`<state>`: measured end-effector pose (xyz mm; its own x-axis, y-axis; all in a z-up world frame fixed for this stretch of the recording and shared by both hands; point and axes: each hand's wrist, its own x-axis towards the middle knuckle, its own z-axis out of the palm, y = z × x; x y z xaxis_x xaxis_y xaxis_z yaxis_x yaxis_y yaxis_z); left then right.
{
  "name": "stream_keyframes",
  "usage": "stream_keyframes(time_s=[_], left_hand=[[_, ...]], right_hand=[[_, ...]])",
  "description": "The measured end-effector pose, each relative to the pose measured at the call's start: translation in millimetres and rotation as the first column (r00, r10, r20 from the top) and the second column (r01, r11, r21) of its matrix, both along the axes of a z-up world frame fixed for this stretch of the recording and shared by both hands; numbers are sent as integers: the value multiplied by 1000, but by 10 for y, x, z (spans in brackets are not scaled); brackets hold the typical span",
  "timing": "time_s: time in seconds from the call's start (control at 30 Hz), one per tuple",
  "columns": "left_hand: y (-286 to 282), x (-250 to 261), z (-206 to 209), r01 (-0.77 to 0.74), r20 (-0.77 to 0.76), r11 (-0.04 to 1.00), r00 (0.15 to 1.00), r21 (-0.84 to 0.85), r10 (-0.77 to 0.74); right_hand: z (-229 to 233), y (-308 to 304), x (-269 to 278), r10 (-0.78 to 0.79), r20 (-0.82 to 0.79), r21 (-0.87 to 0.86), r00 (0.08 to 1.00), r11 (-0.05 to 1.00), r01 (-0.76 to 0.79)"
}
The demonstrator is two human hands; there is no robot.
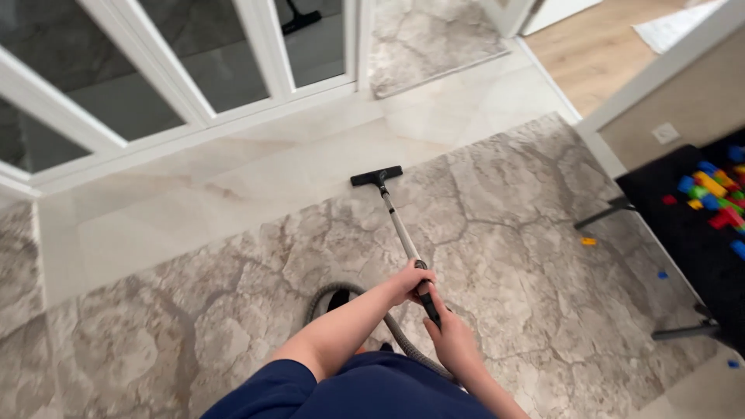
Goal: Vacuuming the floor and rugs in a hallway and entrance area.
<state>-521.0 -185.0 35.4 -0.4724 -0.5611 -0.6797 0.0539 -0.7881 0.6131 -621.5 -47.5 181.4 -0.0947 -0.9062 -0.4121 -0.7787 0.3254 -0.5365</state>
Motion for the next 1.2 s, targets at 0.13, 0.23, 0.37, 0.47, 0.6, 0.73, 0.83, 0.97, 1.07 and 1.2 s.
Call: stream_keyframes(time_s=[0.13, 0.23, 0.37, 0.47, 0.6, 0.73, 0.83, 0.97, 1.07, 1.2], left_hand=[[-15, -188, -199, -91, 26, 996, 996, 13, 90], [-168, -169, -545, -205, 46, 978, 977, -36, 207], [-507, -7, -924, -243, 65, 970, 967, -29, 244], [-687, 209, -838, -215, 96, 973, 974, 87, 206], [-1282, 396, -800, -60, 66, 992, 996, 109, 53], [-2005, 305, -1016, -5, -104, 997, 994, 82, 14], [-2020, 181, -1097, -35, -97, 979, 994, 203, 56], [-1738, -151, -1025, 14, -149, 978, 989, 206, 18], [-1393, -427, -805, 81, -124, 987, 990, 142, -64], [-1030, -800, -610, 242, -90, 969, 967, 42, -238]], right_hand=[[-528, -52, -60, -130, 82, -108, 988, 984, 139], [-659, -165, 112, -257, 189, -46, 948, 962, 270], [-836, -521, 332, -191, 242, -93, 951, 971, 219], [-1268, -981, 387, -162, 224, -139, 961, 971, 196], [-1673, -1777, 348, -151, 168, -56, 974, 985, 163], [-1631, -2268, 364, -154, 37, -36, 987, 987, 155], [-1498, -2216, 302, -224, 1, -3, 975, 975, 224], [-1257, -1865, 86, -321, -68, -18, 945, 947, 321], [-1109, -1524, -16, -395, -135, 14, 909, 916, 400], [-927, -1158, -164, -590, -126, -25, 798, 806, 592]])
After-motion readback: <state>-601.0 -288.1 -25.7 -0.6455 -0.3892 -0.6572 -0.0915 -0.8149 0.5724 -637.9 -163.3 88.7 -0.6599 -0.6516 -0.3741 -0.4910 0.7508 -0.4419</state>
